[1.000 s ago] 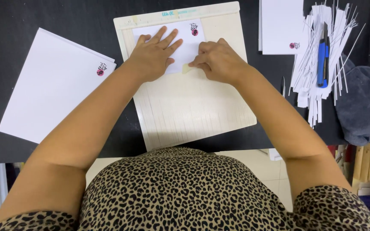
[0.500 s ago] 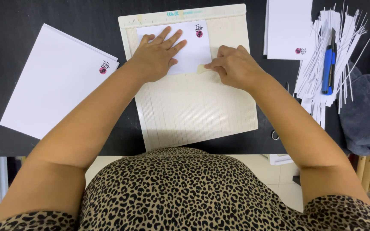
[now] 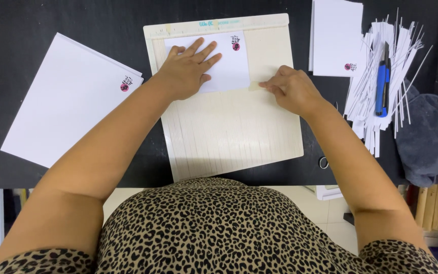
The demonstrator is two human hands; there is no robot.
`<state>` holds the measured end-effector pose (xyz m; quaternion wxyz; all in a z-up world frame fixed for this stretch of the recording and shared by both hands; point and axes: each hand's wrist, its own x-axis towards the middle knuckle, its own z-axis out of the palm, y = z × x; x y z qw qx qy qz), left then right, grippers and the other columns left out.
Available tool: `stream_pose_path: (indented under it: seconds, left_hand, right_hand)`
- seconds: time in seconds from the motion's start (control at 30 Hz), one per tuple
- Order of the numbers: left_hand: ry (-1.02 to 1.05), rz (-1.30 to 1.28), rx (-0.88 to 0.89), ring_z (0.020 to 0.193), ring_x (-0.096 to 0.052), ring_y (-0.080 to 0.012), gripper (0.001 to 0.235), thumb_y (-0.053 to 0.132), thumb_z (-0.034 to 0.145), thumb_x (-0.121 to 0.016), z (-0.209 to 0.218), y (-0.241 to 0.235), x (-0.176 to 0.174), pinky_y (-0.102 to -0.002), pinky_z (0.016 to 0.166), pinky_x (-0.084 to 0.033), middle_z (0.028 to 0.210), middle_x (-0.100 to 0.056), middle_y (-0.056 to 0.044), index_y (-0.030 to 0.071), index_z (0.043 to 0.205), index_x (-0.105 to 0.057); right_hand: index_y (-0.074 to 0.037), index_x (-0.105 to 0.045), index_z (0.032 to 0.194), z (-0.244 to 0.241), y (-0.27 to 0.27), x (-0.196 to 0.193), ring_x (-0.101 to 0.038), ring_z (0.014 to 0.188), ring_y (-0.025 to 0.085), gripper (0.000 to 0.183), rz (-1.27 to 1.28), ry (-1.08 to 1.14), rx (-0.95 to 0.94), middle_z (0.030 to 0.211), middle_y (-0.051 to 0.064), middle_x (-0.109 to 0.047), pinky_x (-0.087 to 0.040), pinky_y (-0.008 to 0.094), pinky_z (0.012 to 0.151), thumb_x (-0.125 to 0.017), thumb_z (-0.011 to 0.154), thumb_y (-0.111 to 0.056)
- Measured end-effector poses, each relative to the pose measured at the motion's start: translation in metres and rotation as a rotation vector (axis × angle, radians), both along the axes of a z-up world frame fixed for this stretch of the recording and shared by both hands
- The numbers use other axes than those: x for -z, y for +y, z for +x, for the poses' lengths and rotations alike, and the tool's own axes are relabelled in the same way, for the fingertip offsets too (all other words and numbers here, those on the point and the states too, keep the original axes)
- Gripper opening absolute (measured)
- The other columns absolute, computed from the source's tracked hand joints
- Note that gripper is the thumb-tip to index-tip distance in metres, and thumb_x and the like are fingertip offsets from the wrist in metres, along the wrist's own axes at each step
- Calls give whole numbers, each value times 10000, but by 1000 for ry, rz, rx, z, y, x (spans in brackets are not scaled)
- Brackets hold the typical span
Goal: Scoring paper sheets using a scoring board and a bone folder tool to create fold lines.
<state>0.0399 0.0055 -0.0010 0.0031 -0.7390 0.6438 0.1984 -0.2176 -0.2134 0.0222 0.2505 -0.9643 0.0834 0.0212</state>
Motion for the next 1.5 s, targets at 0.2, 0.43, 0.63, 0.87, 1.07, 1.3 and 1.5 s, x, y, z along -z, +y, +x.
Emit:
stream_pose_path:
  seconds: [0.2,0.43,0.63,0.87,1.07,1.3,1.5]
  left_hand:
    - [2,96,1,1584,-25,-269,593,402,1080,-289,3,-6,-11,-491,1107,-237,1739,-35,37,284,1650,-174]
    - [-3,150,31,1576,-26,-265,587,247,1077,-311,7,-9,-14,-540,1104,-258,1740,-20,49,302,1646,-175]
    - [-56,75,72,1569,-63,-265,577,292,1085,-288,7,-5,-12,-502,1058,-275,1737,-39,44,293,1649,-167]
    - [-63,64,91,1563,-67,-279,594,285,1078,-314,9,-5,-7,-517,1057,-265,1735,-27,29,279,1652,-161]
    - [-64,147,80,1578,-15,-264,611,278,1081,-296,5,-5,-26,-523,1113,-233,1736,46,42,290,1659,-99]
    - [-74,135,99,1575,-11,-276,619,393,1086,-281,7,-5,-21,-520,1118,-226,1737,56,27,278,1663,-88]
    - [-38,143,91,1578,-10,-266,628,412,1078,-307,9,-7,-20,-533,1138,-200,1738,47,29,290,1659,-101]
  right_hand:
    - [-92,-792,1213,5,18,-26,-643,806,263,264,-61,-61,75,905,83,-677,-514,391,662,-718,967,-30]
    - [-110,-664,1371,69,121,43,-650,661,410,417,-348,37,360,973,162,-595,-558,539,611,-498,1006,-224]
    - [75,-492,1464,70,173,96,-643,579,404,608,-477,56,426,899,161,-647,-522,517,481,-497,870,-55]
    - [151,-459,1451,65,210,102,-609,532,288,715,-629,78,409,824,113,-615,-480,397,412,-552,784,-89]
    - [151,-482,1435,62,227,102,-564,466,276,708,-684,25,423,770,113,-581,-438,394,354,-557,766,-70]
    - [173,-438,1456,52,242,103,-515,457,219,743,-735,-2,395,785,92,-560,-407,361,337,-561,766,-75]
    - [16,-557,1435,49,194,68,-647,563,364,512,-521,47,667,857,129,-662,-508,467,481,-539,974,-208]
